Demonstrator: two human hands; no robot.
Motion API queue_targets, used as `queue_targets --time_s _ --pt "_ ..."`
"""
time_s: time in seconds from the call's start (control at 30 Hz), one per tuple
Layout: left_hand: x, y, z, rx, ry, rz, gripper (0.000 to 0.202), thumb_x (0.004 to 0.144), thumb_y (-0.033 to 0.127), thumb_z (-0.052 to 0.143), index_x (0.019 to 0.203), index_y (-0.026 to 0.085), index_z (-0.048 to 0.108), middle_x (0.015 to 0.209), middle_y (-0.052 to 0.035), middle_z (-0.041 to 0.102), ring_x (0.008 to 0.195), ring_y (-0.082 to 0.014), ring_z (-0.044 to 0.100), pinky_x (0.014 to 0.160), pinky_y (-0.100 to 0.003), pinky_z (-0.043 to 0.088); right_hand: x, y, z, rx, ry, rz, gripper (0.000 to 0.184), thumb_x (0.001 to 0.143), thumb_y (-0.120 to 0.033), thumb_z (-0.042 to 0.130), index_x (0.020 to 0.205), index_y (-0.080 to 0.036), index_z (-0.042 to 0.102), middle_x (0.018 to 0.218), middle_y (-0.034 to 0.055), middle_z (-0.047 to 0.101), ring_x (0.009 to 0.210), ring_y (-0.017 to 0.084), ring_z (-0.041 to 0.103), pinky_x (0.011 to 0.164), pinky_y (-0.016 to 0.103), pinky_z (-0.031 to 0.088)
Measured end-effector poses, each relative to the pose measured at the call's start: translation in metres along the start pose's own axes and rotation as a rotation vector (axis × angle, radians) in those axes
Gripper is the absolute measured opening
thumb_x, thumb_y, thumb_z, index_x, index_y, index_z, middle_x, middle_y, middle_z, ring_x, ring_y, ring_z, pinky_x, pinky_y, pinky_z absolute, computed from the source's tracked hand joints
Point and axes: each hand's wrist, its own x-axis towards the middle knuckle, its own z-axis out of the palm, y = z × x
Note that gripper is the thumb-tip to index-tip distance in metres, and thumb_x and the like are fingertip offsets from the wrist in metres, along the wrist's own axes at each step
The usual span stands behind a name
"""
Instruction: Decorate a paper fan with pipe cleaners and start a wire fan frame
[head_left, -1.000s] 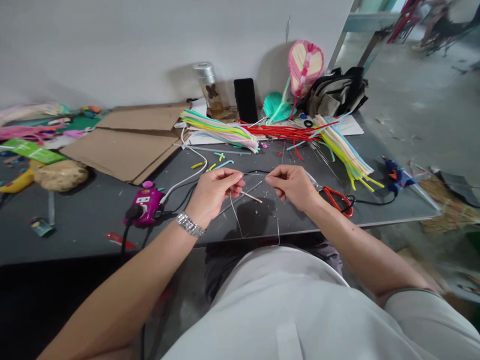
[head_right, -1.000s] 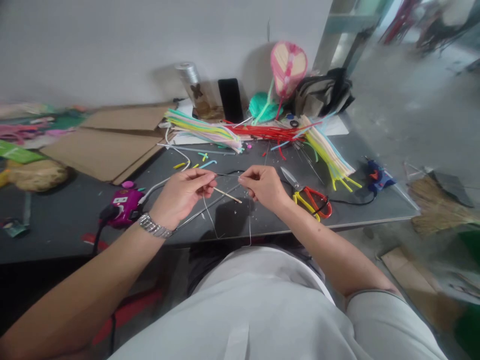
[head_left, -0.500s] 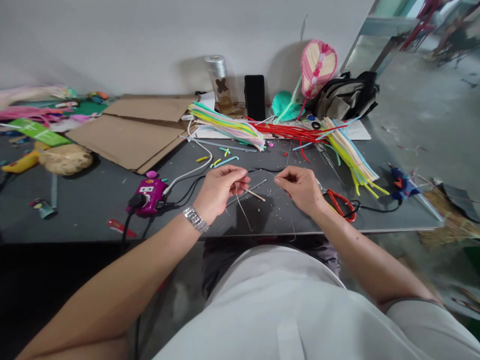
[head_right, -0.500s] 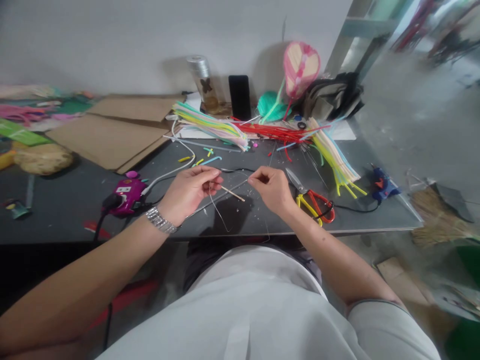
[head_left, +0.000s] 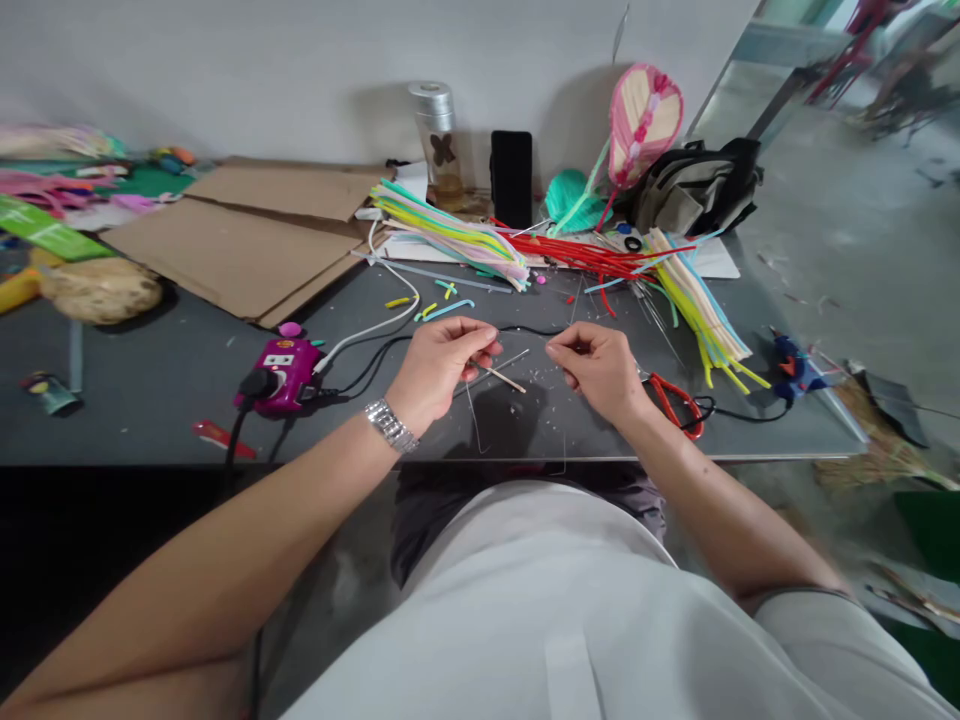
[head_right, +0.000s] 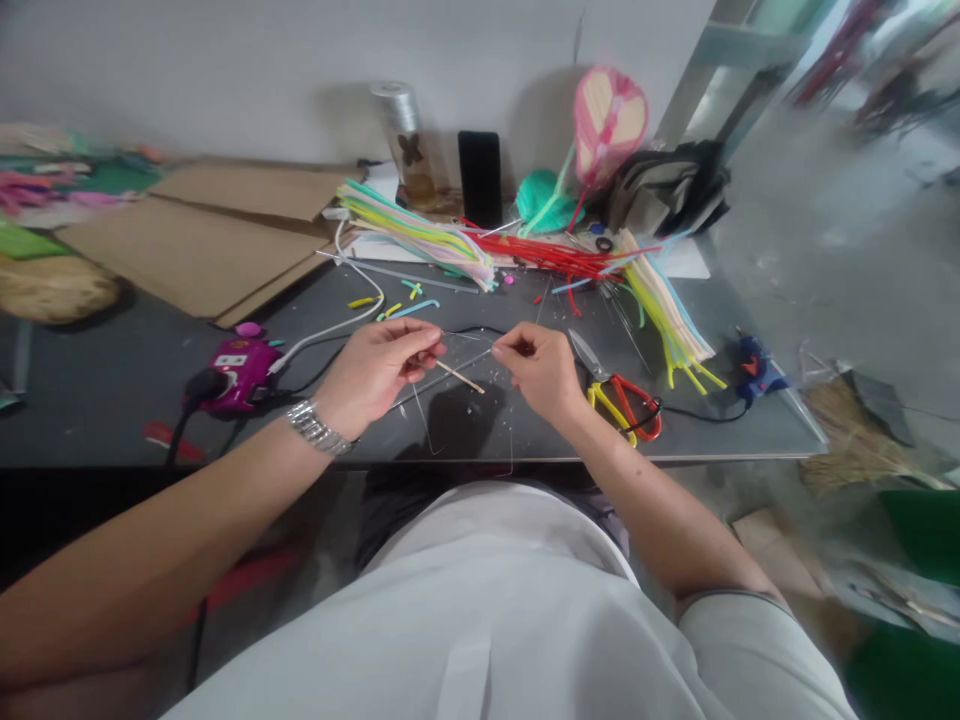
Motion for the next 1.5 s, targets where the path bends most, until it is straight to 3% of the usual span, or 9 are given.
queue_targets --time_s 0.4,0.57,0.8,0.93,1.03,1.17,1.23,1.33,1.5 --pt "0.002 -0.006 0.014 -0.157 0.065 -0.089 0.012 0.080 0.016 0.075 0.074 0.013 0.065 0.070 -0.0017 0.068 0.057 -0.0081 0.063 0.047 -0.017 0.036 -0.004 0.006 0.012 0.187 0.113 0.056 0.026 0.072 -0.042 0.079 0.073 -0.019 0.067 0.046 -0.0063 0.053 0.040 0.008 0.045 0.041 0.022 0.038" --pt "0.004 -0.006 0.012 -0.139 0.094 -0.108 0.013 0.079 0.017 0.075 0.071 0.013 0.065 0.066 -0.0008 0.066 0.055 -0.0080 0.061 0.047 -0.018 0.036 -0.003 0.002 0.000 0.084 -0.059 0.123 0.033 0.068 -0.048 0.083 0.076 -0.018 0.071 0.054 -0.0040 0.058 0.045 0.009 0.047 0.043 0.024 0.037" --pt "-0.003 -0.005 0.009 -0.028 -0.008 -0.032 0.025 0.064 0.031 0.084 0.067 0.015 0.066 0.064 -0.0006 0.065 0.052 -0.0088 0.057 0.046 -0.020 0.033 0.009 -0.018 -0.010 -0.270 -0.076 -0.195 0.019 0.079 -0.037 0.073 0.079 -0.019 0.079 0.074 0.0020 0.073 0.063 0.013 0.053 0.061 0.027 0.038" --pt "-0.005 -0.007 0.013 -0.013 -0.044 0.000 0.032 0.061 0.040 0.085 0.066 0.015 0.065 0.063 -0.0003 0.064 0.053 -0.0097 0.056 0.046 -0.021 0.033 0.017 -0.020 0.000 -0.281 -0.211 -0.100 0.018 0.079 -0.033 0.069 0.069 -0.018 0.074 0.060 -0.0018 0.064 0.057 0.011 0.047 0.059 0.026 0.034" --pt "-0.004 -0.005 0.010 0.036 -0.059 0.004 0.034 0.065 0.044 0.085 0.076 0.015 0.071 0.073 -0.0039 0.071 0.065 -0.0134 0.064 0.055 -0.022 0.042 0.021 -0.018 -0.003 -0.212 -0.219 -0.067 0.020 0.077 -0.032 0.068 0.064 -0.017 0.069 0.055 -0.0034 0.058 0.055 0.011 0.044 0.057 0.026 0.032" --pt "0.003 -0.007 -0.018 0.314 -0.054 0.170 0.036 0.081 0.045 0.074 0.104 0.018 0.076 0.099 -0.0090 0.080 0.091 -0.0201 0.072 0.078 -0.029 0.053 0.021 -0.010 -0.020 -0.108 -0.145 -0.049 0.025 0.072 -0.040 0.076 0.063 -0.017 0.069 0.056 -0.0030 0.058 0.056 0.010 0.044 0.056 0.026 0.031" --pt "0.006 -0.014 -0.038 0.619 -0.020 0.286 0.023 0.083 0.035 0.073 0.100 0.020 0.077 0.099 -0.0078 0.080 0.089 -0.0214 0.071 0.082 -0.032 0.052 0.018 -0.002 -0.029 -0.004 -0.127 0.074 0.031 0.070 -0.046 0.081 0.069 -0.017 0.071 0.059 -0.0027 0.060 0.054 0.009 0.042 0.053 0.025 0.029" --pt "0.009 -0.029 -0.061 1.009 -0.070 0.335 0.012 0.083 0.021 0.070 0.092 0.021 0.077 0.092 -0.0069 0.079 0.081 -0.0225 0.070 0.078 -0.033 0.051 0.010 0.015 -0.037 0.180 -0.130 0.276 0.041 0.063 -0.053 0.088 0.075 -0.016 0.074 0.063 -0.0010 0.063 0.054 0.008 0.044 0.051 0.023 0.029" --pt "0.024 -0.040 -0.056 1.276 -0.089 0.488 0.021 0.090 0.016 0.063 0.105 0.021 0.076 0.102 -0.0088 0.075 0.089 -0.0235 0.070 0.082 -0.034 0.051 -0.007 0.043 -0.042 0.354 -0.026 0.372 0.046 0.055 -0.054 0.093 0.073 -0.017 0.073 0.064 -0.0005 0.063 0.055 0.008 0.047 0.051 0.022 0.034"
